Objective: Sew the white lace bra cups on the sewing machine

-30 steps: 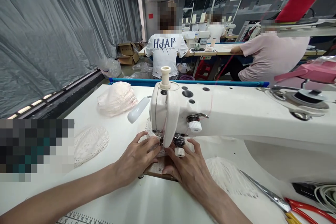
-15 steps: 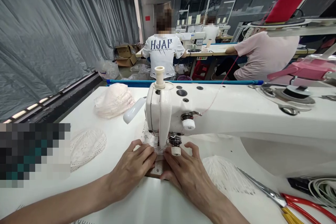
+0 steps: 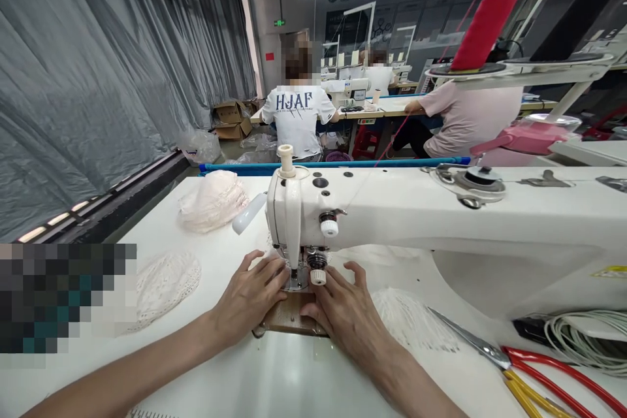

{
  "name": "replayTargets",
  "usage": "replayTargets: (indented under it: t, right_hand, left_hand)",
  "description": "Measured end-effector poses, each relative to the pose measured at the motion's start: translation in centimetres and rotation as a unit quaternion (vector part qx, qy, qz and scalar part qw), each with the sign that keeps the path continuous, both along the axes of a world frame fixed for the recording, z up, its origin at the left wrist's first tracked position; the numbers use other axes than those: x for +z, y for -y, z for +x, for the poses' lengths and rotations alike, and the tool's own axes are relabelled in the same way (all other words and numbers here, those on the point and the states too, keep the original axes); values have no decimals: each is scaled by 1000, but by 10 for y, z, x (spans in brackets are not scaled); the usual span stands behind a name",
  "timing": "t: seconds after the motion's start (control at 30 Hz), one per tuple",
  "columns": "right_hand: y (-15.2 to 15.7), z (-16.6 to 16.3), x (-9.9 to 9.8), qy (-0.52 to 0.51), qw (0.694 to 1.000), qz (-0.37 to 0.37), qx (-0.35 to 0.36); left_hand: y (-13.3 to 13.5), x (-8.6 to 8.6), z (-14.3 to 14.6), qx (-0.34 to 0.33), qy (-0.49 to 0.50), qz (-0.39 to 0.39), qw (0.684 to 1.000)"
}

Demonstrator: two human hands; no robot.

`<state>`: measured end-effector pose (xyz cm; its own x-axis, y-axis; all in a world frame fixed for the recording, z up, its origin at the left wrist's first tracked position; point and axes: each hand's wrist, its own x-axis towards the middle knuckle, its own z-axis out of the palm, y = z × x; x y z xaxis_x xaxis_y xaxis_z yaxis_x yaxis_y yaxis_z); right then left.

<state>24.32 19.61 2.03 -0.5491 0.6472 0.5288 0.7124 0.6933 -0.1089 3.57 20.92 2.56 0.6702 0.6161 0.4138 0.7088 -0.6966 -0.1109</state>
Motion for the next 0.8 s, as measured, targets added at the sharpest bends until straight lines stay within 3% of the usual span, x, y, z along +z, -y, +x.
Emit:
replayTargets:
  t: [0.17,0.3,0.43,0.5,0.57,0.63,0.8]
  right_hand:
    - [-1,-1,-1,9,1000,2,-7]
    - [4,-6,2,-11,1000,-24,0]
    - [8,-9,-2,-28,997,-68,6]
    - [10,-10,-3,-20,997,-79,5]
    - [12,-11,-1,-11,996,-88,12]
    - [18,-13,7,-4,993,-112,28]
    - [36,-33,24,-2,976,-210,57]
  left_hand:
    - [0,-3,-2,37,-14,8,999]
    - [42,1,-8,64,-31,-19,997]
    - [82,17,-19,5,0,-105,994]
    - [79,27,-24,16,28,-142,989]
    - [61,34,-27,97,47,-162,981]
    - [40,37,-28,137,32,-217,966]
    - [27,35,-29,138,49,-374,916]
